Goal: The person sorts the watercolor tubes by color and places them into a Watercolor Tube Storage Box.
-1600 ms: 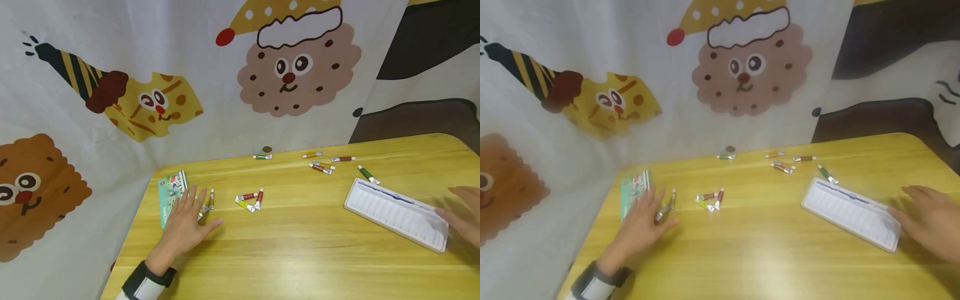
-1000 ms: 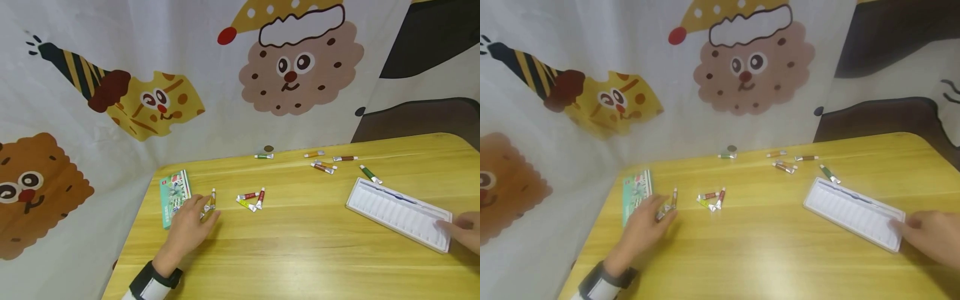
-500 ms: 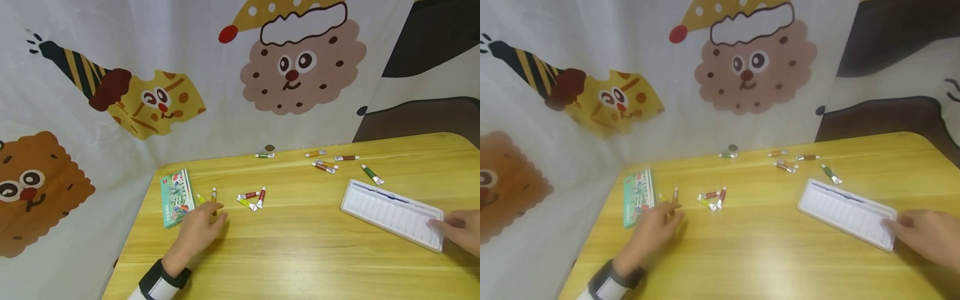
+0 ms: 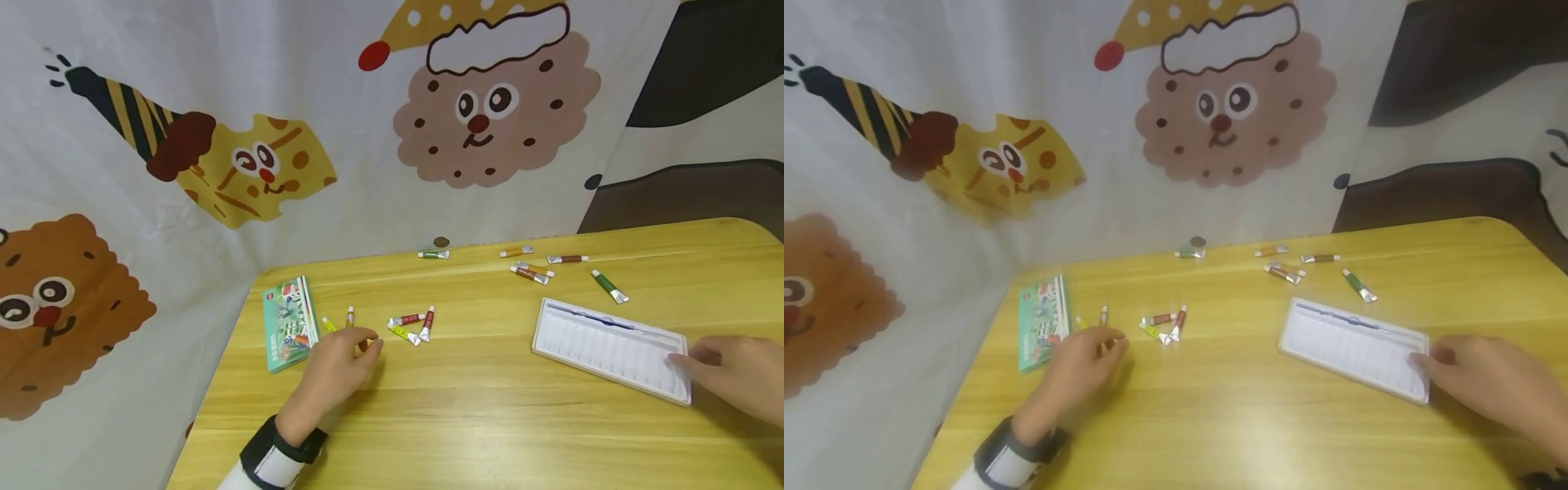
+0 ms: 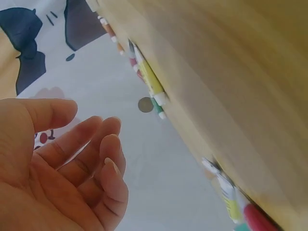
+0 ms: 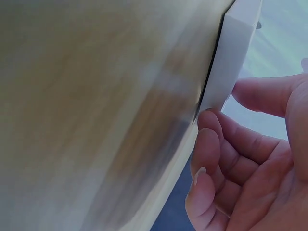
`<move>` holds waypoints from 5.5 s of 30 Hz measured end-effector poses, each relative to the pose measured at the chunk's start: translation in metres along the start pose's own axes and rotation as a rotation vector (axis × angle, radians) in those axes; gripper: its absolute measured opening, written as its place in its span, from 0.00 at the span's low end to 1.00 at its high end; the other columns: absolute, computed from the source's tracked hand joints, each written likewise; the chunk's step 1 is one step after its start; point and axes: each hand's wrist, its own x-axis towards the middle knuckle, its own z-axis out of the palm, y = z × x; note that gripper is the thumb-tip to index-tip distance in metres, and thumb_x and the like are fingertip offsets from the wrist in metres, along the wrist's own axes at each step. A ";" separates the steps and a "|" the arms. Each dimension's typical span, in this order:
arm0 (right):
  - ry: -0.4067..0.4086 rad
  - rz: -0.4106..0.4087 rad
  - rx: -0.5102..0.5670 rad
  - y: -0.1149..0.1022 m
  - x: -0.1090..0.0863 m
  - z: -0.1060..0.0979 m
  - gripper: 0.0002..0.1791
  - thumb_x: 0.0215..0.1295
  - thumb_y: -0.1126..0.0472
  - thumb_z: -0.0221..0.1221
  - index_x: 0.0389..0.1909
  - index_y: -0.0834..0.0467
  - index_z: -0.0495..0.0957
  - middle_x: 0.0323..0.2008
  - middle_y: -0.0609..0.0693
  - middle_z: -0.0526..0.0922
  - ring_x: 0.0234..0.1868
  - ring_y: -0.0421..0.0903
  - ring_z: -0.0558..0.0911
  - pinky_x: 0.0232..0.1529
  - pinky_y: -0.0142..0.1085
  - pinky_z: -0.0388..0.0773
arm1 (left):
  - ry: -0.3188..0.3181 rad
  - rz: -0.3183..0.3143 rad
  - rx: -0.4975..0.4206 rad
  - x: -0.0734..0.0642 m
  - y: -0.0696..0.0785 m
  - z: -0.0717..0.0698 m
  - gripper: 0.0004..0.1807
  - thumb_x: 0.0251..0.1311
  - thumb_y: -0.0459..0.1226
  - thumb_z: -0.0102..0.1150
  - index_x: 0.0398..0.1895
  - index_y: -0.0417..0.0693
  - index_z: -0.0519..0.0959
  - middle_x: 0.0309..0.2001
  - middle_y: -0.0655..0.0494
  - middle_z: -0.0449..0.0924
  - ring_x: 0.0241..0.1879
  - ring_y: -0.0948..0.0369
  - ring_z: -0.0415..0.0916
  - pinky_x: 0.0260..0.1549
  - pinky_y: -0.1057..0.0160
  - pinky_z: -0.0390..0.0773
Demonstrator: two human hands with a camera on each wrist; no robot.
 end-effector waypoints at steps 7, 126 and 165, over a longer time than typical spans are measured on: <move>-0.104 -0.027 -0.028 -0.018 0.007 -0.007 0.25 0.67 0.43 0.68 0.32 0.64 0.85 0.27 0.54 0.86 0.28 0.52 0.81 0.33 0.54 0.77 | -0.014 0.022 -0.020 0.004 0.008 0.005 0.05 0.68 0.39 0.67 0.39 0.49 0.89 0.30 0.62 0.82 0.19 0.70 0.66 0.19 0.67 0.69; -0.313 -0.249 0.175 -0.157 0.042 0.023 0.16 0.69 0.52 0.68 0.23 0.50 0.76 0.19 0.41 0.66 0.22 0.41 0.67 0.26 0.34 0.58 | -0.407 -0.383 0.515 0.024 -0.022 -0.044 0.04 0.66 0.31 0.66 0.37 0.39 0.82 0.29 0.46 0.81 0.28 0.51 0.79 0.28 0.47 0.79; -0.324 -0.246 0.205 -0.158 0.041 0.023 0.14 0.70 0.53 0.67 0.25 0.50 0.77 0.19 0.41 0.66 0.22 0.40 0.67 0.24 0.33 0.58 | -0.323 -0.373 -0.044 0.034 0.003 -0.022 0.14 0.59 0.36 0.71 0.20 0.47 0.76 0.18 0.57 0.73 0.18 0.61 0.69 0.19 0.64 0.62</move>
